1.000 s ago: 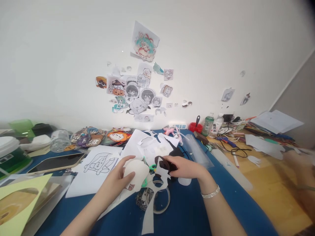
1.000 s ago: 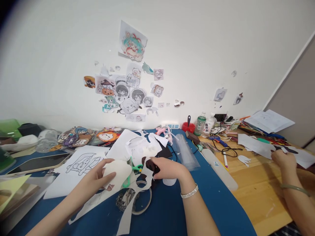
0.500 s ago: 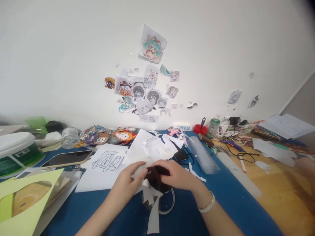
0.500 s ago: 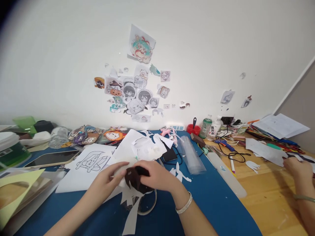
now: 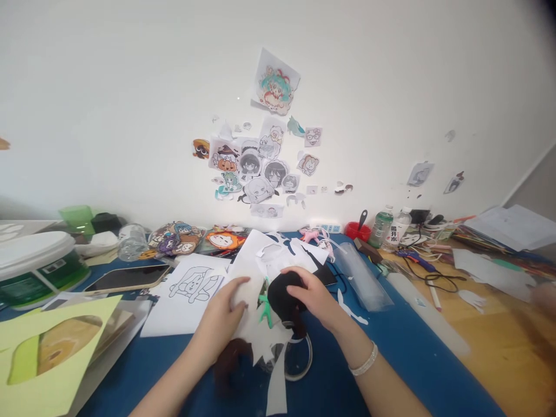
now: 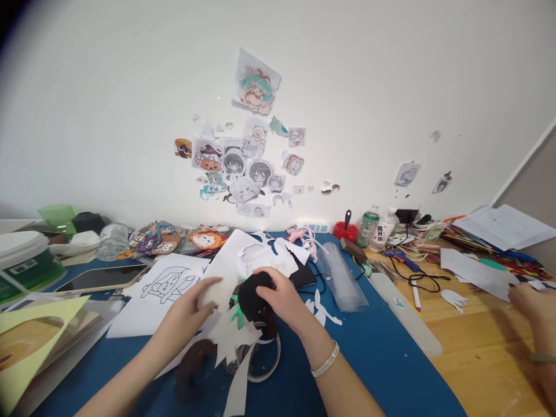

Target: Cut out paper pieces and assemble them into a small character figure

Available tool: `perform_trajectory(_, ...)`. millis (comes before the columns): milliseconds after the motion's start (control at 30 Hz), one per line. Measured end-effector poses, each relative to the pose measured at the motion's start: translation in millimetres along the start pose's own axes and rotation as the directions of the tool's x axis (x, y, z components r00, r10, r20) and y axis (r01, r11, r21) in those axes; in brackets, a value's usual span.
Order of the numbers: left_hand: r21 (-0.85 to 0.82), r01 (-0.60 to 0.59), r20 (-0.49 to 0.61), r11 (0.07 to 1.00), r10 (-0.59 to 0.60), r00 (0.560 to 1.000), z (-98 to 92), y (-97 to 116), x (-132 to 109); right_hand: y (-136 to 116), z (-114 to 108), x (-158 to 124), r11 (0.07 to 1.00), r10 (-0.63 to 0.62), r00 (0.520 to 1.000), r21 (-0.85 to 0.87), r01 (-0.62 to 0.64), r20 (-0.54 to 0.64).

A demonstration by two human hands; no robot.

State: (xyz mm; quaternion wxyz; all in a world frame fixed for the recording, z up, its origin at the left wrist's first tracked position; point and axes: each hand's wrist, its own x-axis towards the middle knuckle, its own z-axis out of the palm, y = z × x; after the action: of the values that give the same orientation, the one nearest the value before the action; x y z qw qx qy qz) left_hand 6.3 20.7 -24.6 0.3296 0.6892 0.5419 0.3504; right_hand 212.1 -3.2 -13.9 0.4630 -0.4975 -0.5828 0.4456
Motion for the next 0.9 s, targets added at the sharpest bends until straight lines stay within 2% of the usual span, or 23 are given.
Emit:
perform_trajectory(67,-0.131,0.005,-0.058,0.991,-0.013,0.998,-5.6,7.4,-0.2,4.5,-1.6,3.9,0.999,0.002,0.997,0.043,0.001,-0.073)
perform_trajectory(133,-0.327,0.038,-0.079,0.944,-0.067,0.995,-8.7,15.4,-2.6,6.6,0.1,6.1,0.999,-0.002,0.992,0.05,0.008,-0.127)
perform_trajectory(233,-0.551,0.108,-0.025,0.827,-0.145,0.989,-6.8,25.4,-8.5,5.4,6.9,6.3,1.0,0.005,0.985,0.02,-0.002,-0.172)
perform_trajectory(300,-0.624,0.109,0.022,0.774,-0.121,0.992,-2.4,29.2,-12.0,4.8,11.6,5.7,1.0,0.015,0.984,-0.003,-0.015,-0.178)
perform_trajectory(400,-0.669,0.104,0.102,0.736,-0.048,0.994,4.4,30.4,-14.5,9.4,15.9,6.4,1.0,0.025,0.988,-0.005,-0.026,-0.151)
perform_trajectory(467,-0.659,0.146,0.177,0.738,-0.037,0.983,7.3,28.7,-15.3,16.1,17.5,7.9,0.999,-0.011,0.984,-0.049,0.002,-0.177)
perform_trajectory(567,-0.627,0.227,0.309,0.745,-0.03,0.951,10.4,25.0,-17.0,23.9,20.4,9.4,0.976,-0.161,0.947,-0.19,0.11,-0.279)
perform_trajectory(633,-0.634,0.241,0.362,0.735,0.007,0.932,12.6,23.0,-18.8,23.8,22.5,8.6,0.953,-0.266,0.922,-0.221,0.207,-0.282)
perform_trajectory(733,-0.685,0.234,0.369,0.69,0.051,0.928,16.1,21.9,-21.9,16.8,23.9,5.2,0.938,-0.34,0.918,-0.136,0.318,-0.203)
perform_trajectory(833,-0.73,0.26,0.371,0.632,0.047,0.927,17.8,22.9,-24.0,8.5,23.6,0.8,0.961,-0.272,0.95,0.002,0.276,-0.154)
perform_trajectory(900,-0.733,0.27,0.388,0.624,0.057,0.92,17.9,23.6,-23.9,4.8,23.9,-1.8,0.966,-0.239,0.967,0.081,0.246,-0.086)
